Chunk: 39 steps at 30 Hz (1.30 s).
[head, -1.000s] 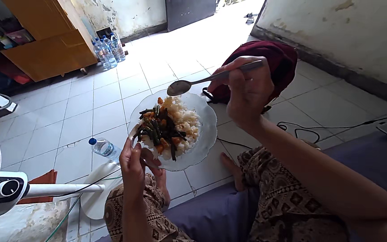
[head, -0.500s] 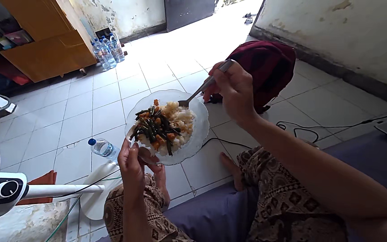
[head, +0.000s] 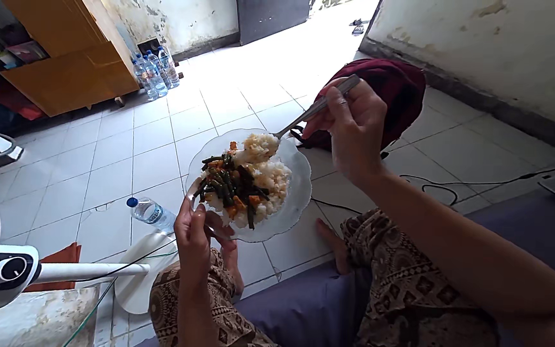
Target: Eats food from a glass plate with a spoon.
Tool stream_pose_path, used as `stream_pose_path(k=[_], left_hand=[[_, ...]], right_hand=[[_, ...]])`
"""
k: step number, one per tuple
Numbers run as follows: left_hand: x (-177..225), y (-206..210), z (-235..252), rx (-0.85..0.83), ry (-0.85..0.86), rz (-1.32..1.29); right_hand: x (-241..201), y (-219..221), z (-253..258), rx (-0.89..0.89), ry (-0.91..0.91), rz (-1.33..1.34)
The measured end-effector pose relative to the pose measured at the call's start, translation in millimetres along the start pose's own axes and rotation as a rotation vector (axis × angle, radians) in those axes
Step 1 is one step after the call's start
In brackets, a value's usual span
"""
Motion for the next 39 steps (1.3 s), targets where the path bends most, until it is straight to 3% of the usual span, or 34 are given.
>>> stream_pose_path(k=[5,10,13,32,39], left_hand=[[0.7,0.2,-1.0,0.016,-0.003,-0.011],[1.8,-2.7,1.2,0.040,0.025,-0.053],[2.6,-4.9,2.0,0.043,0.037,-0.071],[3.0,-7.4,2.2,0.080,0.045,-0.054],[3.8,-4.0,1.6,0.053,0.053,-0.006]], right_hand=[[-21.5,-5.7,-7.2,0.035,-0.188,-0.108],[-55.4,-6.0,-25.3,0.047,-0.630,-0.227],[-63.7,-6.7,-34.1,0.055,-0.748,-0.215],[-55.4,-1.6,-20.8,-0.110,-0.517,-0.021],[-65.4,-8.9,-29.3,0.046,-0.652,-0.196]])
Point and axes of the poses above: each hand's wrist, its own z-axis towards the middle knuckle, its own y-axis out of the palm, x = y × z, the point moved 10 cm from there along z, towards the middle knuckle, and after that the axes turned 15 degrees about -z, right-handed, at the moved point
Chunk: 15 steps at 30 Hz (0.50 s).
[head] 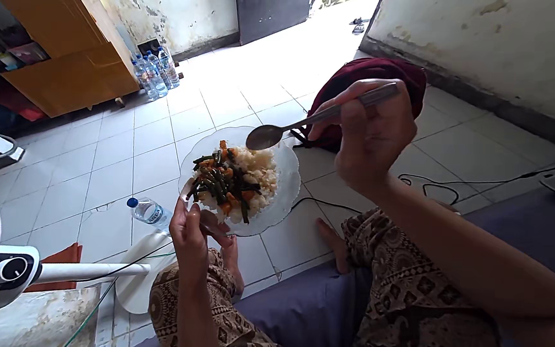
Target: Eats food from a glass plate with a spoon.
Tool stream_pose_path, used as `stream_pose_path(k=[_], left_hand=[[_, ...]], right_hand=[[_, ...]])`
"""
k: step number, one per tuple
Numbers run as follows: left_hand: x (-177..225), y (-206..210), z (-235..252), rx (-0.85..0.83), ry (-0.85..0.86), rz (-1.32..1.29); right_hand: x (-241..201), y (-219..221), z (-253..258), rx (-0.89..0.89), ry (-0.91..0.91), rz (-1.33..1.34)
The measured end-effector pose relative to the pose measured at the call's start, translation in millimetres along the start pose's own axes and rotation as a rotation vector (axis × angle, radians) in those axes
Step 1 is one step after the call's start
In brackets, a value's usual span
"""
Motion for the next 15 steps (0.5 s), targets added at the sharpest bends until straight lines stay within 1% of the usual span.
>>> stream_pose_path(k=[2,5,7,10,15], left_hand=[[-0.5,0.8,-0.6,-0.008,0.002,0.002],[-1.8,0.3,0.2,0.002,0.005,-0.011],[-1.5,-0.3,0.9,0.013,0.013,-0.003],[-2.8,-2.1,1.1,0.055,0.008,0.007],[-5.4,-4.8,0.9,0.095,0.005,0.032]], right_hand=[[-2.2,-3.8,0.7,0.015,0.002,-0.099],[4.3,3.3,-0.2,-0.062,0.070,-0.195],[13.4,12.1,-2.9,-0.155,0.173,-0.188],[27.3,25.7,-10.2,-0.272,0.349,-0.101],[46.0,51.3,-34.2,-0.400,0.680,0.043]])
Point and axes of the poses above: each hand's wrist, its own z-axis towards the middle knuckle, its own y-axis out of the palm, x = y × z, the point moved 10 cm from there along z, towards the middle knuckle, and after that the axes turned 15 degrees about -z, right-handed, at the moved point
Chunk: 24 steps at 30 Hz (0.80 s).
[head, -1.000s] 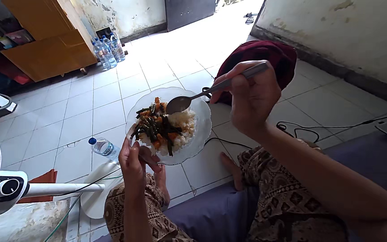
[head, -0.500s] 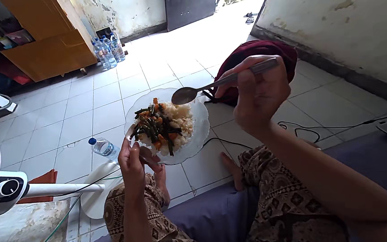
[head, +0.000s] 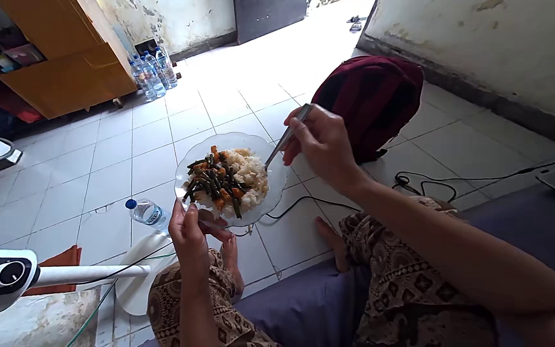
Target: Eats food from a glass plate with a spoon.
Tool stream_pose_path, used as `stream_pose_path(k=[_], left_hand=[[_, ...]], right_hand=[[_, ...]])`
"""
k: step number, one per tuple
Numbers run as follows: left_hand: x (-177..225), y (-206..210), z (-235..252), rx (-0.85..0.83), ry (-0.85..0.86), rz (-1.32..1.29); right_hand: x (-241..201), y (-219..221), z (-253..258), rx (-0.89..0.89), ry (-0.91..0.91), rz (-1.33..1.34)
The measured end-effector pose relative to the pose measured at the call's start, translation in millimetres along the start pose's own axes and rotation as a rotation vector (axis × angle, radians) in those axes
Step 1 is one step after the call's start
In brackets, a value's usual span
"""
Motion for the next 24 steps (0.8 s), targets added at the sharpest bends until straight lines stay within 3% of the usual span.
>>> stream_pose_path(k=[6,11,14,24], left_hand=[[-0.7,-1.7,0.7,0.013,-0.006,0.026],[1.8,-3.0,0.8,0.022,0.007,0.029],[3.9,0.0,0.5,0.000,0.007,-0.017],[-1.9,8.4,-2.0,-0.078,-0.052,-0.067]], right_hand=[[30.3,22.4,-4.4,-0.132,0.326,0.223],[38.4,13.5,1.6,-0.027,0.423,0.354],[32.5,1.5,5.1,0.046,0.357,0.361],[-14.4,-23.3,-1.7,0.167,-0.193,0.133]])
Point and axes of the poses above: each hand's wrist, its own z-axis towards the middle knuckle, its own y-axis out of the palm, x = y × z, the point moved 10 cm from there along z, towards the middle knuckle, and after that the axes turned 15 degrees about -z, right-handed, at the moved point
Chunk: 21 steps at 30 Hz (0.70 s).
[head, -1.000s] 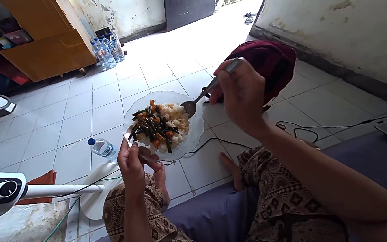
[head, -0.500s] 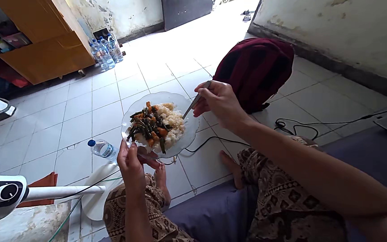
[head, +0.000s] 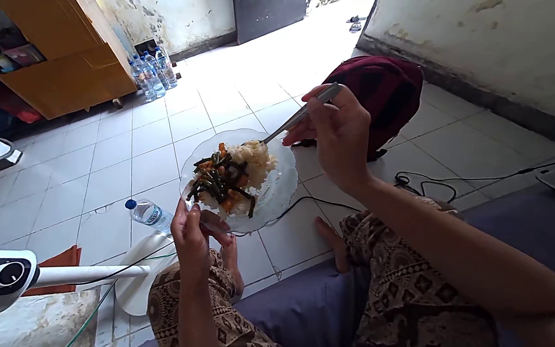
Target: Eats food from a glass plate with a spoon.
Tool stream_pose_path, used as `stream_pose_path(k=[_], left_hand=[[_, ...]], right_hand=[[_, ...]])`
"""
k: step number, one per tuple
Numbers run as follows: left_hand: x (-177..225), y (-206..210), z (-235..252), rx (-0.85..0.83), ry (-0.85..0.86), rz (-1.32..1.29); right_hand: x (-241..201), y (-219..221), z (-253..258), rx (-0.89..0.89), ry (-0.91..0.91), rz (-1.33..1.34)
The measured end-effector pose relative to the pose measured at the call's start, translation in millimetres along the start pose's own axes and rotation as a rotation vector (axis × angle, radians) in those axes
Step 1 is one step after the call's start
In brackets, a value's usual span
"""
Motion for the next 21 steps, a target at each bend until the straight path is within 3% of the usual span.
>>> stream_pose_path(k=[10,14,21], left_hand=[[-2.2,3.6,-1.6,-0.029,-0.015,-0.003],[0.3,1.5,-0.5,-0.020,0.009,0.009],[1.8,-2.0,1.2,-0.003,0.022,-0.003]], right_hand=[[-38.9,-13.4,-7.3,0.100,-0.488,-0.035],[-47.0,-24.5,-9.5,0.151,-0.518,-0.044],[-41.1,-15.8,-3.7,0.049,-0.452,-0.074]])
Point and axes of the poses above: each hand's wrist, its own z-axis towards the middle knuckle, its own y-axis out of the palm, x = y × z, the point moved 10 cm from there along z, towards the middle knuckle, and after that the axes turned 15 degrees about -z, right-handed, at the moved point
